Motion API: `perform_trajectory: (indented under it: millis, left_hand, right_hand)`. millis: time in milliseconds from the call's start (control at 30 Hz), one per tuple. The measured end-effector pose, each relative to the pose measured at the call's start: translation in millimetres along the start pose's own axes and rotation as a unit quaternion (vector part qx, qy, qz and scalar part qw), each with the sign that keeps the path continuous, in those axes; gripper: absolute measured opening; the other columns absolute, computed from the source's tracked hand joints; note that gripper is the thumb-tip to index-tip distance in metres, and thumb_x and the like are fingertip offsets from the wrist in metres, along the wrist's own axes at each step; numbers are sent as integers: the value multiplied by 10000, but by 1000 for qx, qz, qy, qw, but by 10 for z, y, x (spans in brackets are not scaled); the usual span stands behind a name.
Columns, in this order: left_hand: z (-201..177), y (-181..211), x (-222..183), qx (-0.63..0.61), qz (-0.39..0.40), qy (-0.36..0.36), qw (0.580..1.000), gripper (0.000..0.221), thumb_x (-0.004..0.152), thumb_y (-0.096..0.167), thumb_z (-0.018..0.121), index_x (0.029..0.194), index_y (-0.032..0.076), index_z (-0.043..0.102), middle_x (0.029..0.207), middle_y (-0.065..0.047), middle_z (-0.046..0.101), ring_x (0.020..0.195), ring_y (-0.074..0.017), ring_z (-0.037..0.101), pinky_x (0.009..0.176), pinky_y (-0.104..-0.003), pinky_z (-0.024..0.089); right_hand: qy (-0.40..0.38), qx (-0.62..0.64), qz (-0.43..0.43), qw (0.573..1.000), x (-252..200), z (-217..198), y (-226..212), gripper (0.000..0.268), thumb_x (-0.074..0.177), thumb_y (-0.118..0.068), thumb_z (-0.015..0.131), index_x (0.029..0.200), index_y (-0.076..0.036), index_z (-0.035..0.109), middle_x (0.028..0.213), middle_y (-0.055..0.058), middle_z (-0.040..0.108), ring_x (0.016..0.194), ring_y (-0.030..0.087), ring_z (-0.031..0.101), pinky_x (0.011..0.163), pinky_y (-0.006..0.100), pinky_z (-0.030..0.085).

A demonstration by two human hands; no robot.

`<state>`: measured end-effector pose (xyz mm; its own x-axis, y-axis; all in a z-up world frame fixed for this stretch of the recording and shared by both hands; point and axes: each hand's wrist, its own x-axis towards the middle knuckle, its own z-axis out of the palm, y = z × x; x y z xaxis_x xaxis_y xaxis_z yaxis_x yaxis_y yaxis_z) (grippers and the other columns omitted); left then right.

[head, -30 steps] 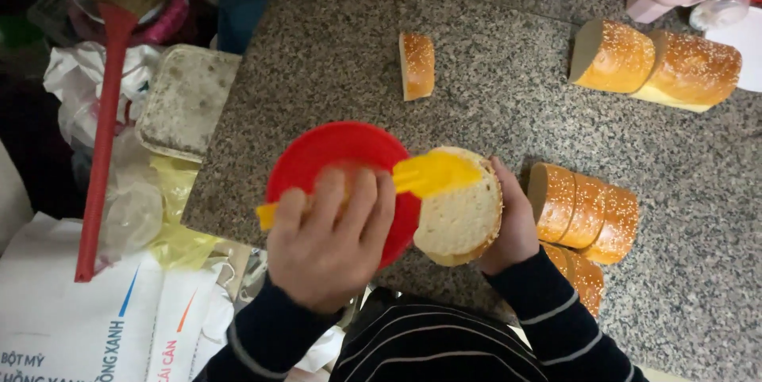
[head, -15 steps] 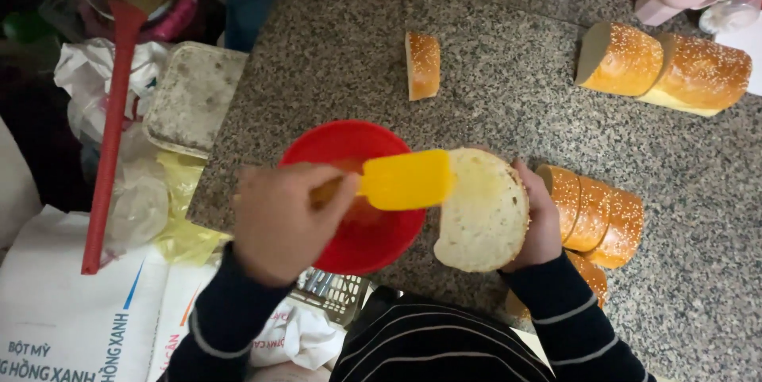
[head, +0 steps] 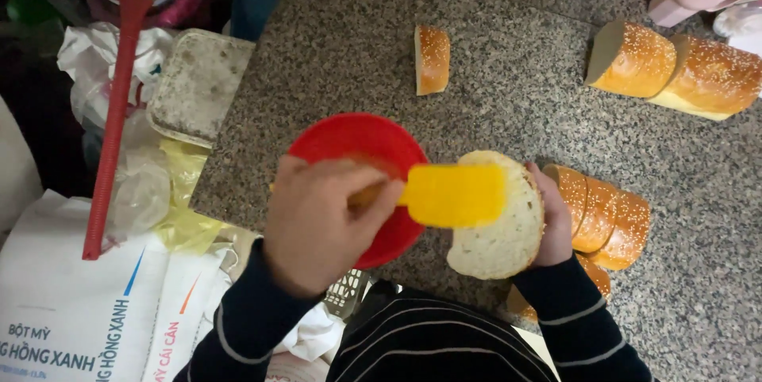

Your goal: Applying a yellow spread to multiple slices of bread using a spatula in a bakery setting.

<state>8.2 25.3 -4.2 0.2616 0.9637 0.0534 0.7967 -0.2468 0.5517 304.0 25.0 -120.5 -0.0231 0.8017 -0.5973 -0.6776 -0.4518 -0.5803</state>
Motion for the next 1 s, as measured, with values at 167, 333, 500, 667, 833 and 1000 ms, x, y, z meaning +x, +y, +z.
perform_trajectory:
  millis: [167, 333, 500, 667, 833, 1000]
  left_hand:
    - [-93, -212, -89, 42, -61, 13, 997, 336, 1079, 501, 671, 976, 258, 878, 681, 62, 762, 599, -174, 679, 947, -528, 405]
    - [-47, -57, -39, 0, 28, 91, 995, 344, 1113, 481, 631, 1051, 247, 874, 786, 83, 832, 641, -94, 704, 916, -485, 417]
    - [26, -267, 27, 124, -11, 178, 976, 366, 1139, 471, 703, 1002, 177, 872, 747, 23, 772, 579, -150, 622, 879, -501, 415]
    - [60, -191, -54, 35, -27, 51, 998, 379, 1108, 529, 630, 984, 258, 863, 725, 66, 769, 649, -156, 675, 945, -509, 407]
    - [145, -556, -167, 145, -81, 48, 985, 428, 1131, 534, 615, 949, 243, 872, 825, -13, 833, 677, -215, 697, 941, -538, 380]
    - [700, -741, -167, 335, -97, -30, 937, 309, 1087, 441, 597, 938, 304, 831, 950, 20, 812, 1028, -262, 754, 1018, -504, 399]
  right_hand:
    - [34, -30, 4, 999, -128, 183, -93, 530, 1029, -532, 630, 1260, -68, 740, 1226, 257, 759, 1043, 477, 739, 887, 616, 618]
    - [-46, -14, -7, 999, -71, 103, 17, 492, 1072, -476, 671, 1265, -39, 788, 1178, 221, 820, 980, 448, 797, 888, 587, 658]
    - [-13, -6, 19, 1000, -140, 186, -10, 538, 1058, -504, 669, 1276, -25, 782, 1230, 245, 815, 1010, 464, 796, 902, 604, 656]
    - [40, 0, 10, 999, -186, 236, -48, 553, 1025, -532, 682, 1300, -66, 796, 1233, 201, 828, 1012, 413, 816, 921, 558, 675]
    - [92, 0, 7, 996, -213, 283, -74, 574, 992, -561, 694, 1324, -108, 810, 1236, 157, 840, 1013, 361, 835, 939, 512, 694]
    - [91, 0, 31, 995, -219, 336, -59, 673, 958, -637, 684, 1426, -163, 779, 1314, 93, 826, 1098, 316, 829, 1000, 499, 686]
